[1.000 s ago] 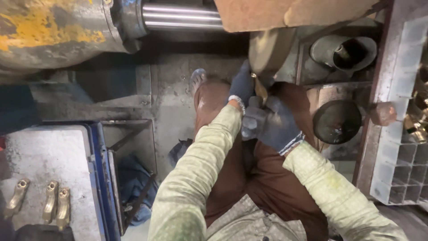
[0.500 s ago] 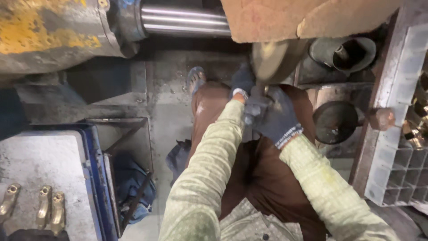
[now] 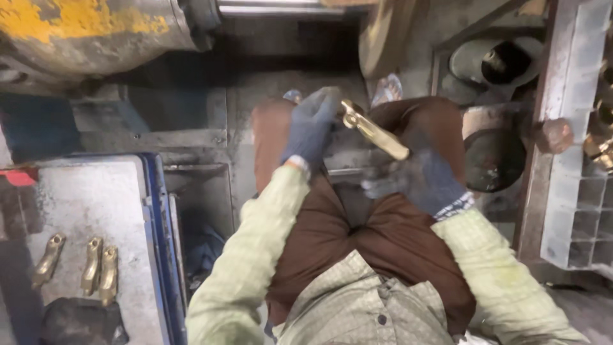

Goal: The person sits and repeatedly polishes small brass-colored metal parts against a rotating grinding wheel. They handle the parts one at a time, rotating them to smooth different surfaces, and place the finished pieces into a nearby tray.

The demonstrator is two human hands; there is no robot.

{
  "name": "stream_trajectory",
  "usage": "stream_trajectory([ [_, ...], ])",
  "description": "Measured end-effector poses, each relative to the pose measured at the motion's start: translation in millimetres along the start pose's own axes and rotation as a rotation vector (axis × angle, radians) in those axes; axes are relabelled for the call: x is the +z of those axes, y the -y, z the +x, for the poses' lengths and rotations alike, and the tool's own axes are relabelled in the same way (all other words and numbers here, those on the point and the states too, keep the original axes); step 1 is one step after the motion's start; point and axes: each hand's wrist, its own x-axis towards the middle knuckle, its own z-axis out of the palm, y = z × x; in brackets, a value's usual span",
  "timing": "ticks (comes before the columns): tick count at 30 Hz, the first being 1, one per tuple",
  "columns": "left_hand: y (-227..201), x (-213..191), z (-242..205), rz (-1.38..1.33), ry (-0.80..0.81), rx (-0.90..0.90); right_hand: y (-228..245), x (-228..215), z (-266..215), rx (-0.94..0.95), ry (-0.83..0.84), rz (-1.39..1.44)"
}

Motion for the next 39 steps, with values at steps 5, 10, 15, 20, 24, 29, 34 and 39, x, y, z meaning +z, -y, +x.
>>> stream_trajectory([
  [5, -60.8, -6.7, -62.3, 0.445, 0.148, 0.259, -19.0, -15.1, 5.9, -0.304, -0.256, -0.476],
  [10, -65.7, 1.3, -20.0, 0.768, 0.031, 0.392, -15.1, -25.0, 83.6, -0.045, -0.246, -0.26],
  [15, -30.3, 13.5, 37.1, 0.466, -0.077, 0.588, -30.8, -15.5, 125.2, 0.023, -0.298, -0.114],
  [20, -8.9, 11.0, 66.4, 0.248, -0.101, 0.043, -45.3, -7.9, 139.8, 0.041, -0.292, -0.168],
  [24, -20.7, 18.9, 62.2, 0.159, -0.15, -0.091, -36.1, -12.4, 138.6, 0.14, -0.241, -0.196],
  [29, -4.3, 9.2, -56.6, 0.658, -0.023, 0.69, -19.6, -2.1, 70.2, 0.381, -0.152, 1.209],
  [34, 16.3, 1.5, -137.6, 0.452, 0.173, 0.296, 9.1, 24.8, -9.8, 0.184, 0.052, -0.416],
  [39, -8.5, 16.8, -76.5, -0.18, 0.233, -0.18, 64.6, 0.1, -16.5, 0.191, 0.075, -0.023],
])
